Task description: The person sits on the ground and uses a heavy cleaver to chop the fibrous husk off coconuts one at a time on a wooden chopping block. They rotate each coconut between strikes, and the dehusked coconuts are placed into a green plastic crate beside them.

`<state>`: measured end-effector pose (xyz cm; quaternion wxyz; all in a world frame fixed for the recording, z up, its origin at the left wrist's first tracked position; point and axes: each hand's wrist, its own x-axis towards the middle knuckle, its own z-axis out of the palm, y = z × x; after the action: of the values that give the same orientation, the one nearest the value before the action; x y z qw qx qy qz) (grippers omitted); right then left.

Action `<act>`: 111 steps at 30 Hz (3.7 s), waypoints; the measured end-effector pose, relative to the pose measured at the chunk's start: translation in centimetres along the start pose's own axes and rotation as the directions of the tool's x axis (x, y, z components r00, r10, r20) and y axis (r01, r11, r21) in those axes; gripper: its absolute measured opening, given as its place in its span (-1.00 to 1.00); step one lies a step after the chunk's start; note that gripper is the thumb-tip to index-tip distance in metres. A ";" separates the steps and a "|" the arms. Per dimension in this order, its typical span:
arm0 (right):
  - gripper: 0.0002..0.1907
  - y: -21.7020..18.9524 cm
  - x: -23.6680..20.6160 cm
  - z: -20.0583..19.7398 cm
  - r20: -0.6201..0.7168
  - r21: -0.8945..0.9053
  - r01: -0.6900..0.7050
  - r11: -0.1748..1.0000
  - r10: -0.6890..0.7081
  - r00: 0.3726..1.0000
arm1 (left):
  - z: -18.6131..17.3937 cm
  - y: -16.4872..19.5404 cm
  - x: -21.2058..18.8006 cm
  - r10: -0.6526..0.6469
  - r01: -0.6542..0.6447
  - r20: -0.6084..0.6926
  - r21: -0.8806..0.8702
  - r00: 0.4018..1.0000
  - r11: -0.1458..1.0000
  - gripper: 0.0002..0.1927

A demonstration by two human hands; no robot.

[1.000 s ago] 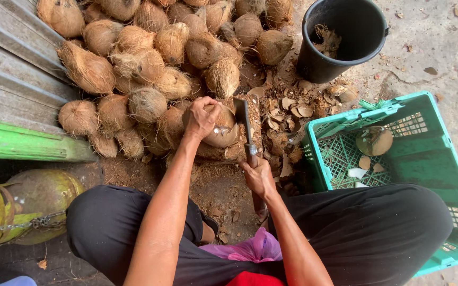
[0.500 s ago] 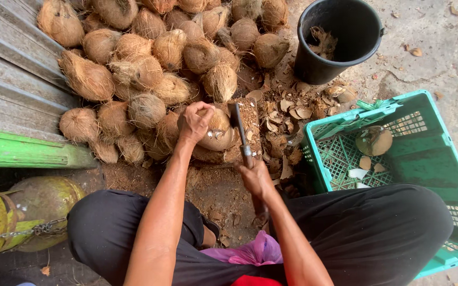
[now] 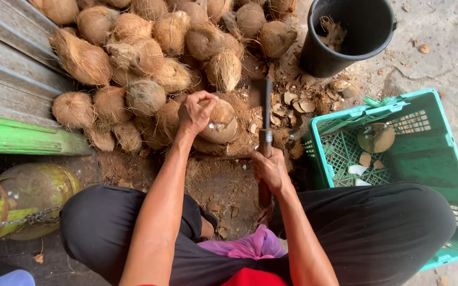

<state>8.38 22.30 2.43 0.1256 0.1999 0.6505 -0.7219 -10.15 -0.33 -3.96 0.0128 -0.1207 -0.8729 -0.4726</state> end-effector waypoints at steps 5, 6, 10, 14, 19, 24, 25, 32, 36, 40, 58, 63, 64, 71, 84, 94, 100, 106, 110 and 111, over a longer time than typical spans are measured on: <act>-0.58 2.7 1.1 1.7 -0.090 0.114 0.296 0.948 -0.287 0.954 | 1.1 0.1 0.6 -0.053 0.052 0.019 0.072 0.998 0.996 -0.62; -0.59 3.4 1.2 1.8 -0.104 0.113 0.306 0.945 -0.295 0.950 | 1.3 0.3 0.3 -0.014 0.013 0.002 0.073 1.000 0.997 -0.62; -0.69 5.0 1.3 1.3 0.049 -0.132 -0.100 0.986 0.107 0.993 | 1.2 2.0 -0.4 0.108 -0.108 -0.030 0.001 0.994 0.994 -0.59; -0.73 4.7 1.3 -0.5 0.124 -0.109 -0.156 0.982 0.170 0.978 | 0.1 2.4 -1.4 -0.098 0.096 0.014 0.071 0.995 0.993 -0.60; -0.69 3.8 1.2 -3.1 0.267 0.084 -0.329 0.941 0.296 0.917 | 0.2 2.4 -2.6 0.059 -0.058 -0.017 0.061 0.998 0.996 -0.56; -0.69 4.9 -2.3 -3.5 0.351 0.214 -0.426 0.879 0.338 0.873 | -1.4 2.4 -4.7 0.086 -0.097 -0.102 -0.103 0.991 0.990 -0.52; -0.65 5.5 -2.8 -2.9 0.335 0.202 -0.394 0.896 0.315 0.888 | -1.9 2.2 -5.1 0.078 -0.099 -0.129 -0.165 0.989 0.981 -0.50; -0.59 8.0 -1.3 -0.4 0.256 0.031 -0.220 0.975 0.205 0.945 | -3.7 1.1 -8.8 -0.209 0.191 -0.172 -0.119 0.963 0.974 -0.26; -0.57 8.0 -1.7 0.8 0.275 -0.034 -0.083 0.996 0.089 0.957 | -3.9 3.1 -10.2 -0.547 0.470 -0.167 -0.348 0.820 0.811 0.04; -0.57 6.6 -2.4 2.4 0.267 -0.071 -0.025 0.997 0.043 0.963 | -4.8 4.0 -10.8 -0.610 0.473 -0.151 -0.499 0.778 0.726 0.06; -0.61 1.7 0.5 3.9 -0.002 -0.075 0.004 0.997 -0.004 1.000 | -1.7 3.7 -7.6 -0.616 0.395 -0.292 -0.556 0.731 0.732 0.06; -0.61 2.1 0.0 3.5 0.008 0.146 0.027 0.989 -0.029 1.000 | -1.4 2.9 -7.5 -0.672 0.392 -0.266 -0.643 0.692 0.658 -0.13; -0.60 2.4 0.1 3.2 0.003 0.151 0.028 0.988 -0.029 1.000 | -1.4 2.6 -7.4 -0.723 0.415 -0.228 -0.691 0.652 0.592 -0.15; -0.55 4.6 0.9 2.7 0.072 0.107 0.042 0.993 -0.050 0.996 | -3.4 2.5 -6.4 -0.600 0.202 -0.378 -0.704 0.705 0.681 -0.22; -0.61 3.6 4.2 0.0 0.013 -0.404 0.025 0.914 -0.022 1.000 | -6.3 5.6 -5.4 -0.444 0.095 -0.480 -0.590 0.757 0.802 -0.16; -0.66 2.1 0.5 -3.2 0.193 -0.120 -0.218 0.969 0.238 0.952 | -2.3 4.4 -4.8 -0.573 0.218 -0.385 -0.659 0.724 0.719 0.00; -0.69 1.5 0.6 -2.6 -0.106 -0.546 -0.111 0.830 0.063 0.992 | -3.4 2.4 -4.8 -0.472 0.237 -0.337 -0.548 0.815 0.802 -0.10; -0.67 -0.3 -0.6 -3.1 -0.201 -0.280 0.030 0.960 -0.089 0.976 | -0.1 3.4 -7.0 -0.313 0.341 -0.328 0.028 0.891 0.940 -0.33; -0.76 0.5 -1.0 0.0 -0.093 -0.185 0.105 0.977 -0.124 0.988 | 1.7 3.5 -7.6 -0.186 0.375 -0.494 0.315 0.849 0.872 -0.19; -0.71 0.9 -1.1 1.0 -0.070 -0.150 0.103 0.983 -0.115 0.991 | 1.8 3.3 -7.6 -0.303 0.455 -0.457 0.270 0.836 0.848 -0.25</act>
<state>9.62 21.11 2.23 0.0748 0.1822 0.7160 -0.6697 -1.90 1.42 -3.28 0.1162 0.1610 -0.9306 -0.3075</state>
